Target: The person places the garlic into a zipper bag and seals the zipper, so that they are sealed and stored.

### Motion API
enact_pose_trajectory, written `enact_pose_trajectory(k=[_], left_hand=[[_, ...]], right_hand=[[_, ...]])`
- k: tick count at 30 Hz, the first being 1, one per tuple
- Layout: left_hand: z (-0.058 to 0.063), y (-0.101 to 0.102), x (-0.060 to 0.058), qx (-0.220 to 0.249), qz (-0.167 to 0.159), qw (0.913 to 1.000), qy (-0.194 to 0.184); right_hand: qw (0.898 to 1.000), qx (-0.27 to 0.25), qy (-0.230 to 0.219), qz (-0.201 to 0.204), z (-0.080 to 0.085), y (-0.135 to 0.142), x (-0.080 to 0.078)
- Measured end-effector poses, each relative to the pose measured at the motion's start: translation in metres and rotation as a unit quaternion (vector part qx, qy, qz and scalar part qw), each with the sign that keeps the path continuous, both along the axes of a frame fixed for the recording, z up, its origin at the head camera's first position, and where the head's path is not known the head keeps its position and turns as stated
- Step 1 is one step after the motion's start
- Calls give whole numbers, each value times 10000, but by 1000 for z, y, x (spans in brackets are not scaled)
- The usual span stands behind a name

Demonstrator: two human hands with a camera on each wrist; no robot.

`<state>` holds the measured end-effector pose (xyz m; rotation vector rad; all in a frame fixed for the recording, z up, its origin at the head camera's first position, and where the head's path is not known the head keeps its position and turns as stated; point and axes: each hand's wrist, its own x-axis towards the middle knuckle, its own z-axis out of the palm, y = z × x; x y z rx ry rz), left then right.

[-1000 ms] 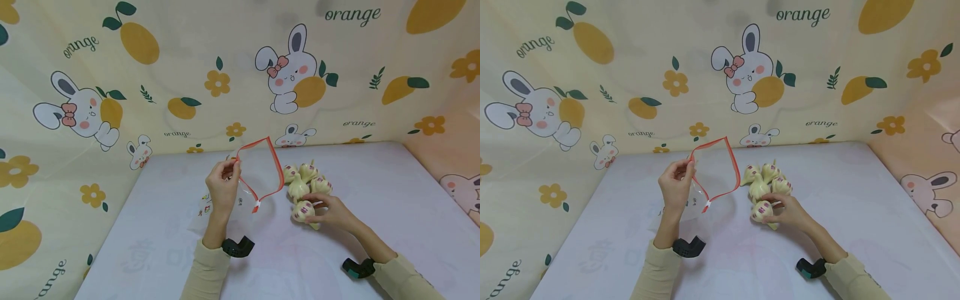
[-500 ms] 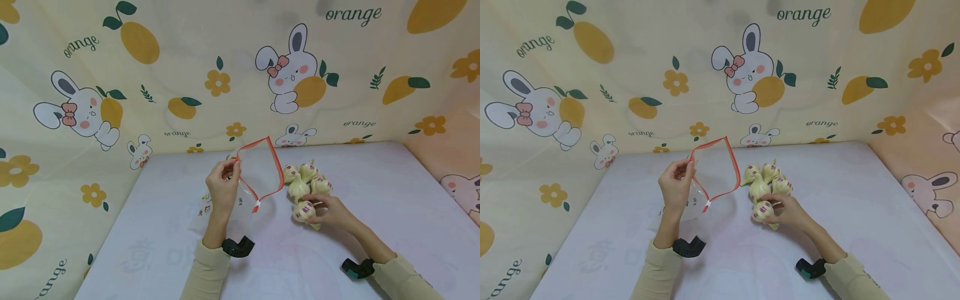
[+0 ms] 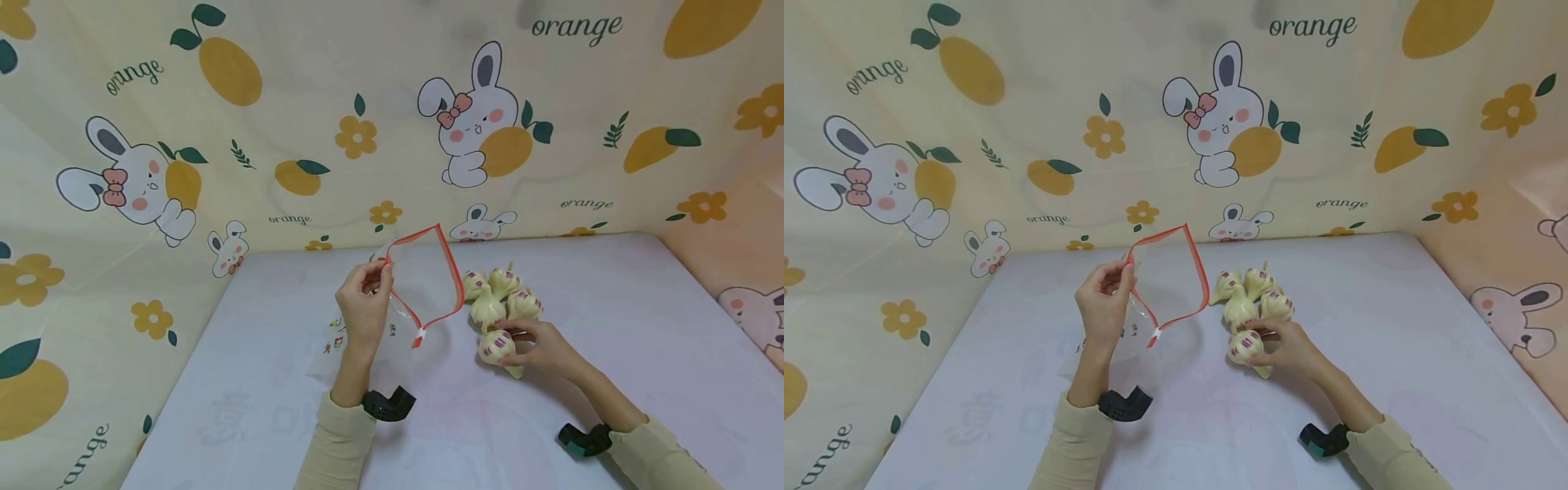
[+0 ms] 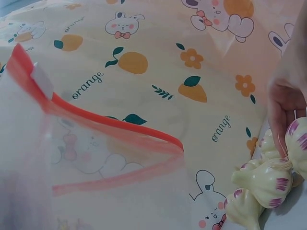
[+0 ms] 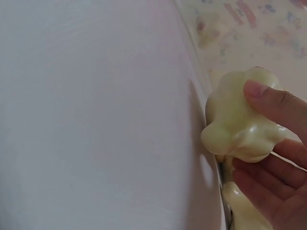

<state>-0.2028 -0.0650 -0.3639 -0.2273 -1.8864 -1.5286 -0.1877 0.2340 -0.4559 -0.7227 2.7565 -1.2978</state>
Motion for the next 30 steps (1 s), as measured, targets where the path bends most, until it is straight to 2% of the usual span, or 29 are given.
enact_pose_trajectory(k=[15, 22, 30], left_hand=[[0, 0, 1, -37, 45, 10000, 33], [-1, 0, 1, -41, 20, 10000, 21], [-1, 0, 1, -18, -25, 10000, -12]], right_hand=[[9997, -89, 229, -76, 19, -1, 4], [9978, -231, 620, -33, 25, -3, 0], [9985, -190, 504, -127, 34, -5, -3]])
